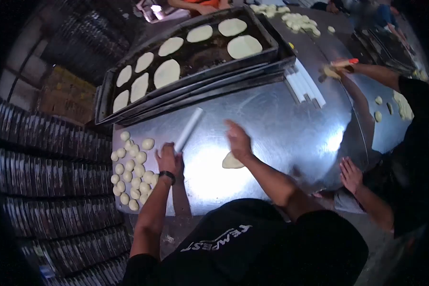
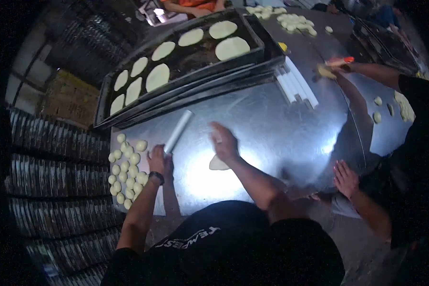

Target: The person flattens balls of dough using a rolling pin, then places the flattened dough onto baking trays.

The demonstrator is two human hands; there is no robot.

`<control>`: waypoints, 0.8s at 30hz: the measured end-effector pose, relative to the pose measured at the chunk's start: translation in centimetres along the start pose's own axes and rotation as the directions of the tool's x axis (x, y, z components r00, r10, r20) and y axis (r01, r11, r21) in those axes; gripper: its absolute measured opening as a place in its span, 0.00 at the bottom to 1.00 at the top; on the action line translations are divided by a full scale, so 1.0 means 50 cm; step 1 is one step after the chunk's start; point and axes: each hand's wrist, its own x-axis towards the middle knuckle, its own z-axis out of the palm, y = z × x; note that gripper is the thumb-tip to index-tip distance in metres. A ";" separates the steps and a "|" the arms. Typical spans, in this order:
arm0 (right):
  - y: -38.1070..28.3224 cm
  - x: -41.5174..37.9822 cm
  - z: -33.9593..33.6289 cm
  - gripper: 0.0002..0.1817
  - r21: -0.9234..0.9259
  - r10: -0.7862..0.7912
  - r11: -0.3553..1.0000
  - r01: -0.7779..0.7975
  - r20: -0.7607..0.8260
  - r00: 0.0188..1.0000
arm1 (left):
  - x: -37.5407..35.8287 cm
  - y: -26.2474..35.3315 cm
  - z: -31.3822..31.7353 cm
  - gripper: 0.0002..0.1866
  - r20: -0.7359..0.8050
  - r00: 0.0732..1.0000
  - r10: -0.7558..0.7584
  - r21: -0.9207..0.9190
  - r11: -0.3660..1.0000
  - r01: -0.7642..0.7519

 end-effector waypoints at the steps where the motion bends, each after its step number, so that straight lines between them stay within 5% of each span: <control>1: 0.020 0.012 -0.024 0.16 -0.009 -0.087 0.996 0.087 -0.220 0.972 | -0.011 0.035 -0.023 0.24 0.007 0.999 0.052 -0.058 0.997 -0.051; 2: 0.042 0.023 -0.039 0.18 0.446 0.285 0.876 -0.182 -0.176 0.942 | -0.036 0.078 -0.042 0.24 0.023 0.995 0.096 -0.120 0.988 -0.093; 3: 0.001 0.041 -0.071 0.22 0.757 0.538 0.569 -0.321 -0.048 0.842 | -0.053 0.123 -0.061 0.24 0.055 0.990 0.130 -0.164 0.979 -0.120; 4: -0.016 0.052 -0.102 0.24 0.812 0.612 0.417 -0.409 0.082 0.787 | -0.052 0.166 -0.075 0.24 0.074 0.983 0.165 -0.213 0.966 -0.146; 5: -0.074 0.052 -0.140 0.25 0.410 0.479 0.815 -0.410 -0.075 0.875 | -0.055 0.201 -0.074 0.24 0.047 0.980 0.194 -0.213 0.960 -0.180; 6: -0.115 0.044 -0.172 0.25 -0.128 0.265 0.951 -0.280 -0.123 0.956 | -0.063 0.236 -0.069 0.24 0.029 0.976 0.216 -0.219 0.954 -0.205; 7: -0.102 0.043 -0.187 0.24 -0.330 0.039 0.943 -0.047 -0.032 0.999 | -0.066 0.272 -0.066 0.24 0.023 0.976 0.215 -0.243 0.949 -0.203; 9: -0.058 0.029 -0.217 0.23 -0.582 -0.343 0.694 0.424 0.250 0.905 | -0.095 0.333 -0.056 0.28 -0.004 0.991 0.134 -0.139 0.981 -0.133; 10: -0.044 -0.001 -0.231 0.23 -0.587 -0.331 0.666 0.460 0.320 0.888 | -0.112 0.353 -0.047 0.30 0.006 0.999 0.032 -0.075 0.997 -0.031; 12: -0.029 -0.091 -0.280 0.21 -0.583 -0.300 0.608 0.539 0.460 0.836 | -0.190 0.383 -0.028 0.35 0.078 0.995 -0.067 -0.242 0.967 0.084; 16: -0.046 -0.096 -0.349 0.19 -0.468 -0.143 0.709 0.528 0.638 0.757 | -0.286 0.402 -0.044 0.37 0.155 0.987 -0.046 -0.389 0.915 0.104; 19: -0.055 -0.034 -0.322 0.20 -0.451 -0.065 0.746 0.490 0.683 0.728 | -0.278 0.411 -0.032 0.35 0.048 0.984 -0.170 -0.472 0.865 0.172; 22: -0.076 0.014 -0.208 0.21 -0.544 -0.219 0.554 0.631 0.636 0.740 | -0.209 0.397 -0.026 0.35 0.125 0.954 -0.273 -0.290 0.910 0.298; 24: -0.042 0.078 -0.112 0.25 -0.544 -0.204 0.547 0.636 0.651 0.732 | -0.130 0.343 -0.011 0.34 0.089 0.947 -0.308 -0.144 0.937 0.318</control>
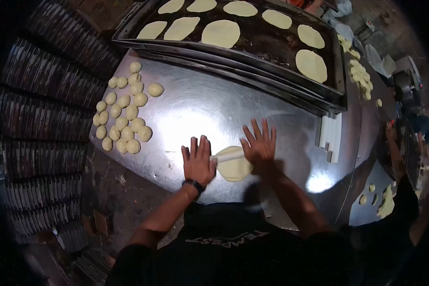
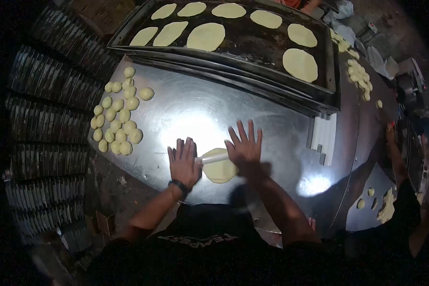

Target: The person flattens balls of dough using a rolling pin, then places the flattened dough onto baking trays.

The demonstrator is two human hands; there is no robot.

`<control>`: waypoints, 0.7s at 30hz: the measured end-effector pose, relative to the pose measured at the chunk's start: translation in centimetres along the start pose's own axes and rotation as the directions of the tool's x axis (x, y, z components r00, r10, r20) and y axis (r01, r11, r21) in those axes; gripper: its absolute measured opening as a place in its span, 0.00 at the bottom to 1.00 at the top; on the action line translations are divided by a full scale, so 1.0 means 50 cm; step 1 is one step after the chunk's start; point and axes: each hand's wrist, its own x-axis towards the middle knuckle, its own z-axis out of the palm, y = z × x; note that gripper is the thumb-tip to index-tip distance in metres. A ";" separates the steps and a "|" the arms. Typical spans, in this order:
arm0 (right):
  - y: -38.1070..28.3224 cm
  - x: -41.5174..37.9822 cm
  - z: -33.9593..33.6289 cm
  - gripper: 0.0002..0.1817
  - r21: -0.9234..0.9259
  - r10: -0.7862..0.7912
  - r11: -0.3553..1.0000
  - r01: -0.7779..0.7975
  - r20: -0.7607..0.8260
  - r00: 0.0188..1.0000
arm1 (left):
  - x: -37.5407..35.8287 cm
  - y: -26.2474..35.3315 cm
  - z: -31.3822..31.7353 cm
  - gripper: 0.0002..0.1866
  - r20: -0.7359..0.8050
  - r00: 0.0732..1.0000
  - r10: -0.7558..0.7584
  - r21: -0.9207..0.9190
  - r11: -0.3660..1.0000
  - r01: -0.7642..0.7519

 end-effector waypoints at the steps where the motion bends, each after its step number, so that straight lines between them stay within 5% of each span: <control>1: -0.002 0.055 0.010 0.25 0.033 0.046 0.998 -0.047 0.005 0.999 | 0.050 -0.029 0.009 0.34 -0.020 1.000 0.009 0.059 0.998 -0.008; 4: 0.008 0.207 0.059 0.28 -0.001 0.097 0.995 -0.098 -0.131 0.987 | 0.208 -0.073 -0.032 0.31 -0.176 0.981 -0.082 0.211 0.970 0.119; 6: 0.009 0.265 0.069 0.26 0.078 0.143 0.987 -0.139 -0.052 0.988 | 0.277 -0.131 -0.034 0.28 -0.227 0.973 -0.040 0.070 0.996 0.057; 8: 0.015 0.291 0.067 0.25 0.152 0.119 0.982 -0.111 -0.044 0.992 | 0.283 -0.156 -0.038 0.27 -0.300 0.929 0.218 -0.103 0.960 -0.259; 9: 0.017 0.291 0.067 0.24 0.185 0.077 0.981 -0.063 -0.073 0.994 | 0.245 -0.131 -0.058 0.28 -0.136 0.966 0.218 -0.128 0.963 -0.235; 10: 0.017 0.287 0.063 0.24 0.217 0.033 0.976 -0.011 -0.098 0.995 | 0.204 -0.091 -0.117 0.26 0.196 0.950 0.244 -0.209 0.957 -0.203; 11: 0.010 0.275 0.049 0.23 0.142 -0.038 0.988 0.058 -0.144 0.989 | 0.167 -0.127 -0.055 0.24 0.038 0.893 0.449 -0.273 0.864 -0.422; 14: -0.001 0.217 0.016 0.23 0.087 -0.149 0.984 0.156 -0.085 0.985 | 0.042 -0.067 -0.054 0.25 0.063 0.947 0.314 -0.502 0.830 -0.242; 15: 0.004 0.184 0.006 0.23 0.119 -0.135 0.985 0.122 0.107 0.985 | 0.009 -0.043 -0.044 0.28 -0.020 0.979 0.204 -0.368 0.909 -0.197; 18: 0.038 0.020 0.014 0.23 0.088 -0.075 0.994 0.067 0.093 0.993 | -0.056 0.042 -0.011 0.36 -0.185 0.968 -0.166 0.040 0.983 0.177; 21: 0.048 -0.127 -0.063 0.21 0.078 -0.073 0.995 0.064 0.124 0.990 | -0.140 0.082 0.003 0.33 0.043 0.999 0.010 -0.107 0.994 -0.006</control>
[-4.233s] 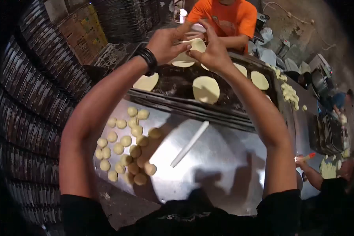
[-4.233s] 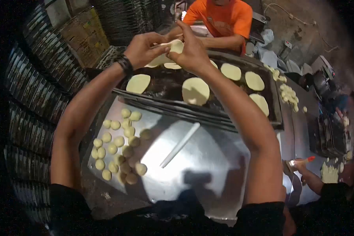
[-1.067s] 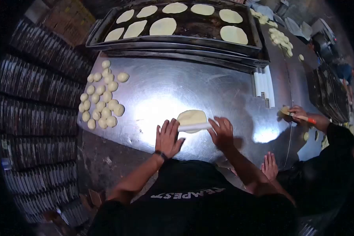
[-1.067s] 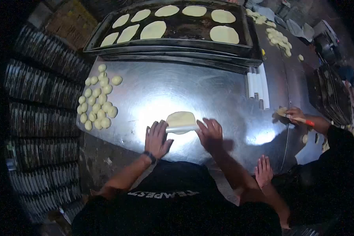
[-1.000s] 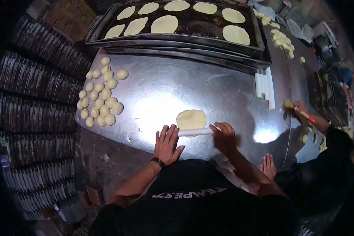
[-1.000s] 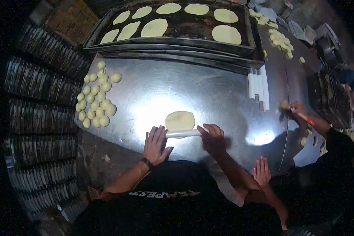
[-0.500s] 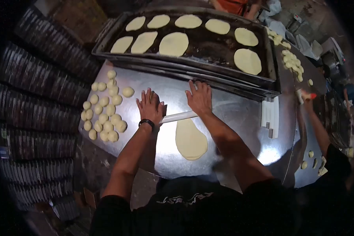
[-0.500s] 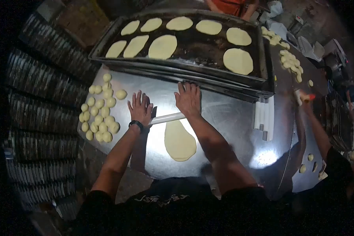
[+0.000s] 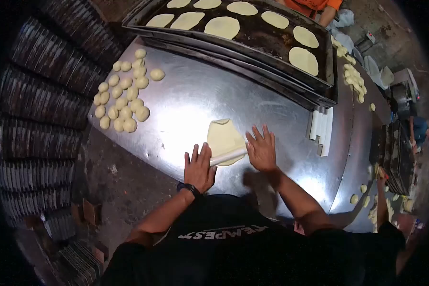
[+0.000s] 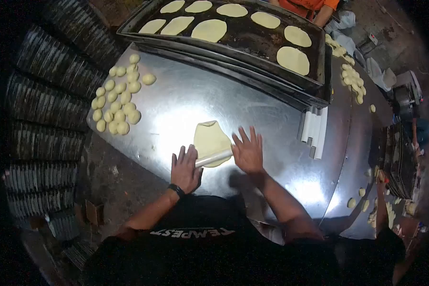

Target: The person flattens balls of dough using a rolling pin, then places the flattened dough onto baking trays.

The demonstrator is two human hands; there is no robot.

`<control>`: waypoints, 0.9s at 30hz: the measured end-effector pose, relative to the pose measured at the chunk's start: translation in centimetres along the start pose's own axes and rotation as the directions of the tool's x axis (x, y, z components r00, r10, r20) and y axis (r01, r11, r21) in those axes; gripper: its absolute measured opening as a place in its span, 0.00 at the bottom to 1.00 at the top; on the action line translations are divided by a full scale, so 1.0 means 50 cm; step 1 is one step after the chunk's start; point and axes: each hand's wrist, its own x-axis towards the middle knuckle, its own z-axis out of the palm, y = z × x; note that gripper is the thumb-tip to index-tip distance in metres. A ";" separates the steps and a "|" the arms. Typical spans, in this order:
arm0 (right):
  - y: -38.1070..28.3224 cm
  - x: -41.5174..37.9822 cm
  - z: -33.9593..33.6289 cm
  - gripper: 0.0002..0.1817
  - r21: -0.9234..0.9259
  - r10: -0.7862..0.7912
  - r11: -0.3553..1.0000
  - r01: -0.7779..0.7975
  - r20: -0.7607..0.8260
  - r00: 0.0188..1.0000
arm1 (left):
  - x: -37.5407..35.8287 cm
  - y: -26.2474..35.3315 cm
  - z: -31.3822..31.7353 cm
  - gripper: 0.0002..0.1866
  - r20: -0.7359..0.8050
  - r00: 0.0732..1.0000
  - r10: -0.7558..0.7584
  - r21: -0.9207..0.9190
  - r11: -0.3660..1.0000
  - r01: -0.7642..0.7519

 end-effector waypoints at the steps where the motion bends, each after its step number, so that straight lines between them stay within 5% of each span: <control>1: -0.001 -0.050 -0.006 0.20 0.029 0.024 0.999 -0.023 -0.020 1.000 | -0.018 0.008 -0.005 0.32 0.072 0.997 0.033 -0.029 0.999 -0.031; 6: -0.009 -0.201 -0.030 0.18 0.079 0.027 0.996 -0.030 0.038 0.999 | -0.074 -0.017 0.019 0.26 -0.144 0.954 0.265 -0.122 0.951 -0.282; 9: 0.062 -0.163 0.002 0.15 0.477 -0.008 0.879 -0.016 0.049 0.999 | -0.100 -0.084 0.025 0.23 -0.197 0.936 0.293 -0.124 0.939 -0.320; 12: 0.020 0.022 0.027 0.17 0.653 0.287 0.747 -0.123 -0.150 0.946 | -0.062 -0.165 -0.015 0.18 -0.402 0.909 0.111 -0.143 0.973 -0.182; 14: -0.014 0.112 0.065 0.18 0.171 0.097 0.984 -0.057 -0.237 0.967 | 0.027 -0.200 -0.040 0.19 -0.584 0.808 0.073 -0.131 0.974 -0.183; 17: -0.083 0.139 0.049 0.19 0.012 0.045 0.999 -0.044 -0.137 0.989 | 0.139 -0.263 -0.064 0.22 -0.407 0.912 -0.039 -0.154 0.988 -0.027; 20: -0.050 0.145 0.077 0.14 0.169 -0.063 0.983 0.078 -0.093 0.994 | 0.185 -0.249 -0.102 0.26 -0.270 0.958 -0.097 0.002 0.995 0.101; 22: -0.048 0.160 0.062 0.13 0.354 -0.119 0.921 0.162 -0.140 0.983 | 0.191 -0.193 -0.118 0.31 -0.366 0.927 0.079 0.193 0.981 -0.008; 23: -0.051 0.158 0.041 0.14 0.481 0.000 0.877 0.008 -0.016 1.000 | 0.197 -0.161 -0.117 0.34 -0.406 0.897 0.176 0.292 0.955 -0.056; 25: -0.060 0.145 -0.012 0.16 0.656 0.183 0.691 -0.304 0.248 0.951 | 0.223 -0.122 -0.057 0.37 -0.196 0.908 0.371 0.201 0.921 -0.334; 27: -0.066 0.128 -0.100 0.16 0.766 0.221 0.417 -0.490 0.437 0.872 | 0.243 -0.116 0.021 0.28 0.021 0.807 0.591 -0.546 0.683 -0.486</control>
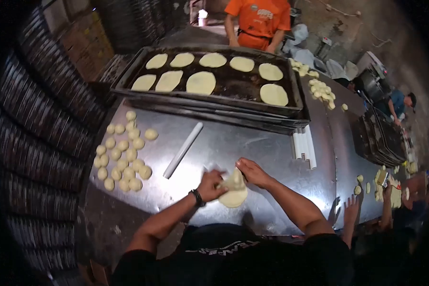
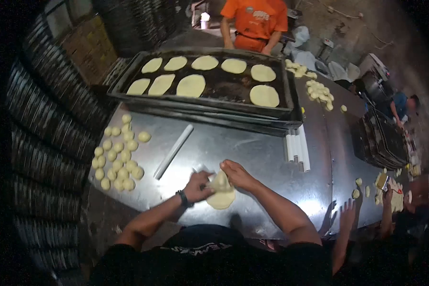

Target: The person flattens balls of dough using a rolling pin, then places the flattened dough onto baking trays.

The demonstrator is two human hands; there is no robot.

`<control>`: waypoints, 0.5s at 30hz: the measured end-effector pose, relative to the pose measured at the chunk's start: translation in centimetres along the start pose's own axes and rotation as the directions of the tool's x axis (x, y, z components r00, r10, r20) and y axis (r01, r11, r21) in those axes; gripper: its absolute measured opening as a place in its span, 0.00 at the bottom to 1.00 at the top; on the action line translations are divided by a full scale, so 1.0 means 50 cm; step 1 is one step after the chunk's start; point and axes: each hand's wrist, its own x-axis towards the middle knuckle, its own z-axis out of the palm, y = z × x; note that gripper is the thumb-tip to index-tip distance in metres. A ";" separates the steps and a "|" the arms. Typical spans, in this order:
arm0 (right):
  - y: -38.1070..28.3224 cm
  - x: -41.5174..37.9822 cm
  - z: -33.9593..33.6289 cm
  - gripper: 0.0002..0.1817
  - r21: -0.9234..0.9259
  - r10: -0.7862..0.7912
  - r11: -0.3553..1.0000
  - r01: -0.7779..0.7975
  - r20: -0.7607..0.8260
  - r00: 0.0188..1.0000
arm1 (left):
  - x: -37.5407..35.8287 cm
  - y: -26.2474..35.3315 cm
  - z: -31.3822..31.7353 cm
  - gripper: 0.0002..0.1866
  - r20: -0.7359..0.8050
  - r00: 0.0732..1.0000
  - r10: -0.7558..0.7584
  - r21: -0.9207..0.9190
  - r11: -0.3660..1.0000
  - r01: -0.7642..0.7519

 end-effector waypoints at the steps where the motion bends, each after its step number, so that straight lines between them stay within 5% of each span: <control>1: -0.033 -0.029 -0.023 0.16 0.148 0.089 0.984 -0.097 0.055 0.995 | 0.011 0.056 0.000 0.24 -0.043 0.996 -0.073 -0.266 0.962 0.059; 2: -0.062 -0.050 -0.048 0.14 0.178 0.072 0.980 -0.087 0.091 0.993 | 0.017 0.134 -0.020 0.19 -0.057 0.985 -0.163 -0.516 0.850 0.111; 5: -0.155 -0.109 -0.094 0.24 0.256 -0.065 0.967 0.018 0.174 0.983 | 0.061 0.250 -0.103 0.15 0.230 0.874 -0.428 -0.703 0.548 0.453; 6: -0.197 -0.117 -0.110 0.32 0.263 -0.173 0.957 0.125 0.166 0.971 | 0.092 0.283 -0.147 0.16 0.060 0.965 -0.257 -0.633 0.738 0.236; 8: -0.271 -0.102 -0.162 0.43 0.252 -0.264 0.939 0.234 0.094 0.960 | 0.172 0.338 -0.243 0.16 -0.007 0.988 -0.154 -0.618 0.777 0.117; 10: -0.366 -0.072 -0.203 0.39 0.204 -0.373 0.899 0.386 -0.100 0.922 | 0.282 0.369 -0.348 0.15 -0.106 0.992 -0.072 -0.279 0.959 0.040; 12: -0.418 0.000 -0.265 0.28 -0.145 -0.556 0.831 0.537 -0.240 0.796 | 0.398 0.370 -0.418 0.15 -0.248 0.969 -0.004 -0.226 0.973 -0.054; 15: -0.426 0.168 -0.349 0.18 -0.276 -0.649 0.760 0.589 -0.375 0.662 | 0.550 0.312 -0.475 0.17 -0.348 0.929 0.128 -0.022 0.989 -0.145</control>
